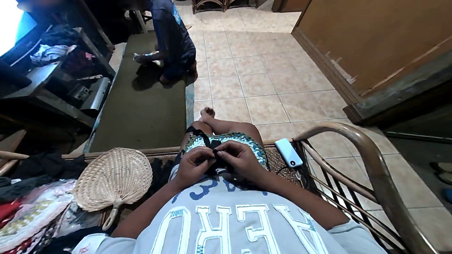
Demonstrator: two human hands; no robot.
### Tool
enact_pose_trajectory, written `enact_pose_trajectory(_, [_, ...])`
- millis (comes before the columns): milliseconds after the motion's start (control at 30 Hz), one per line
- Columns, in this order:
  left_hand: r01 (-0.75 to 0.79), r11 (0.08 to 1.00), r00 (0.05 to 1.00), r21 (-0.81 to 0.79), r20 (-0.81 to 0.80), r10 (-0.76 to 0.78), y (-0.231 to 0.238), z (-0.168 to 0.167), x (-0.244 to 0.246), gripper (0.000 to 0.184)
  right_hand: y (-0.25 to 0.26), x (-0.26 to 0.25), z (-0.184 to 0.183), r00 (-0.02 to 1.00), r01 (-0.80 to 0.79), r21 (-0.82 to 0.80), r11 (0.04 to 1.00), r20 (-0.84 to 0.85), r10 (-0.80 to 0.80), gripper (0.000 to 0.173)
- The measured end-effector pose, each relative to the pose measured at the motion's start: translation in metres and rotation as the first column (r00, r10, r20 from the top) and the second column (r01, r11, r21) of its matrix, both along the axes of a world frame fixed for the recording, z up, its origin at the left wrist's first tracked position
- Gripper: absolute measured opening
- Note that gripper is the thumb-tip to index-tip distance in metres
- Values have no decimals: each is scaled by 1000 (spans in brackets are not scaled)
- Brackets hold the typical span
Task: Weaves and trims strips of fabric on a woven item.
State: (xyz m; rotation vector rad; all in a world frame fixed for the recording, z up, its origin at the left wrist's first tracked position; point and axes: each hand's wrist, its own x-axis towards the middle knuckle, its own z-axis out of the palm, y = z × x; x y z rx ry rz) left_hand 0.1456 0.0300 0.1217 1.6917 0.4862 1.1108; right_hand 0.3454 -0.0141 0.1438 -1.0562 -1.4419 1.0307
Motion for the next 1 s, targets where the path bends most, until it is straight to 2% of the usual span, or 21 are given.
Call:
enact_pose_trajectory(100, [-35,997,999,-61,-1,35,-2,2,0,11,0,1,-4,994,-17,120,993,112,3,16])
enact_pose_trajectory(233, [-44,994,999,-103,11,46,-4,4,0,11,1,1,-5,993,-22,166,986,115,3,16])
enact_pose_trajectory(300, [-31,994,999,-102,15,33,-4,4,0,12,1,1,-5,996,-10,135,991,92,-3,13])
enact_pose_trajectory(467, [-7,994,1000,-107,18,9,-3,4,-1,12,0,1,1,998,-59,-58,997,-8,59,8])
enact_pose_trajectory(567, [-1,990,1000,-138,30,5,-2,3,0,11,-1,0,2,999,-43,-75,996,-21,42,7])
enact_pose_trajectory(700, [24,980,998,-199,66,-11,-4,6,1,14,0,-1,0,997,46,14,999,-59,-45,7])
enact_pose_trajectory(833, [71,977,994,-202,98,-52,-4,4,1,17,0,-3,-3,995,55,73,996,-93,-49,10])
enact_pose_trajectory(1000, [17,980,995,-196,105,3,-5,4,2,20,0,-4,-6,999,49,159,986,8,-51,11])
